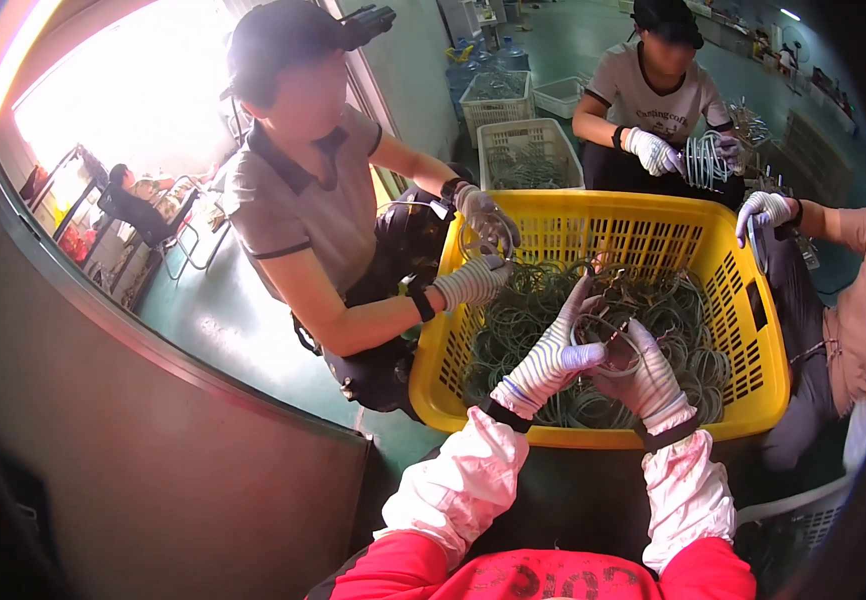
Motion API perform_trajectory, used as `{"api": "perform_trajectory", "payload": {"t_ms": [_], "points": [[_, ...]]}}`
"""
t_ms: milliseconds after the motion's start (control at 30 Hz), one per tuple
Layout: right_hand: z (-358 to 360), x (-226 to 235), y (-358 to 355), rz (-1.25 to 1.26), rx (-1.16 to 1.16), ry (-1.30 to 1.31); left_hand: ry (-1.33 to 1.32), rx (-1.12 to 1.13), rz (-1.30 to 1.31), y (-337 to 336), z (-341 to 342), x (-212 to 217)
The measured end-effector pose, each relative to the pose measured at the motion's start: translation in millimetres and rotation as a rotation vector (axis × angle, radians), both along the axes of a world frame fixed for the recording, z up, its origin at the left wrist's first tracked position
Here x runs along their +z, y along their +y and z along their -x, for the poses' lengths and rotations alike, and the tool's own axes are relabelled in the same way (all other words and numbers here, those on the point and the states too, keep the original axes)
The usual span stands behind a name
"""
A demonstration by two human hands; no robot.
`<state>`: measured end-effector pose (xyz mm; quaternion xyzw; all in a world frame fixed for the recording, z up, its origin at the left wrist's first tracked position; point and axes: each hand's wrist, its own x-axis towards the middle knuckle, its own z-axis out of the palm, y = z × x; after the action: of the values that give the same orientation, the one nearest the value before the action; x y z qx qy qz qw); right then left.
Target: Sorting and inspecting metal spring-like coils from a basket on the floor.
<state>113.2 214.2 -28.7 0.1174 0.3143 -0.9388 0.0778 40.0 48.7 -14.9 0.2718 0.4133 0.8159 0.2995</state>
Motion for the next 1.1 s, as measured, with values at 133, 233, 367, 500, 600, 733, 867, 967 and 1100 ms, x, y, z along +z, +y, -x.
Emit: {"api": "perform_trajectory", "payload": {"t_ms": [133, 233, 367, 500, 600, 733, 867, 967, 1100], "points": [[-9.5, 16.8, 9.0, -0.202, 0.187, -0.129, -0.252, -0.063, -0.195, -10.3, -7.4, 8.2], [-11.6, 23.7, 12.8, -0.338, 0.261, -0.178, -0.253, 0.037, -0.14, -11.8, -8.6, 11.6], [-12.7, 10.0, 18.4, -0.263, 0.247, -0.183, -0.201, 0.173, -0.001, -8.1, -4.7, -3.6], [-12.7, 1.3, 20.9, -0.111, 0.203, -0.148, -0.147, 0.231, 0.035, -7.0, -10.7, -4.9], [-16.2, 3.7, 19.4, -0.11, 0.194, -0.16, -0.1, 0.295, 0.028, -2.3, -12.9, -8.0], [-15.4, 13.4, 11.9, -0.249, 0.097, -0.195, -0.128, 0.311, -0.018, 3.6, -6.0, -9.5], [-5.1, 19.5, 1.6, -0.277, 0.108, -0.228, -0.243, 0.273, 0.006, -7.9, 3.2, -3.5], [0.9, 5.7, 11.6, -0.241, 0.156, -0.182, -0.263, 0.281, 0.032, -6.8, 5.4, 0.1], [-3.7, 12.3, 25.0, -0.514, 0.136, -0.21, -0.323, 0.337, 0.051, -2.0, 1.3, -4.3]]}}
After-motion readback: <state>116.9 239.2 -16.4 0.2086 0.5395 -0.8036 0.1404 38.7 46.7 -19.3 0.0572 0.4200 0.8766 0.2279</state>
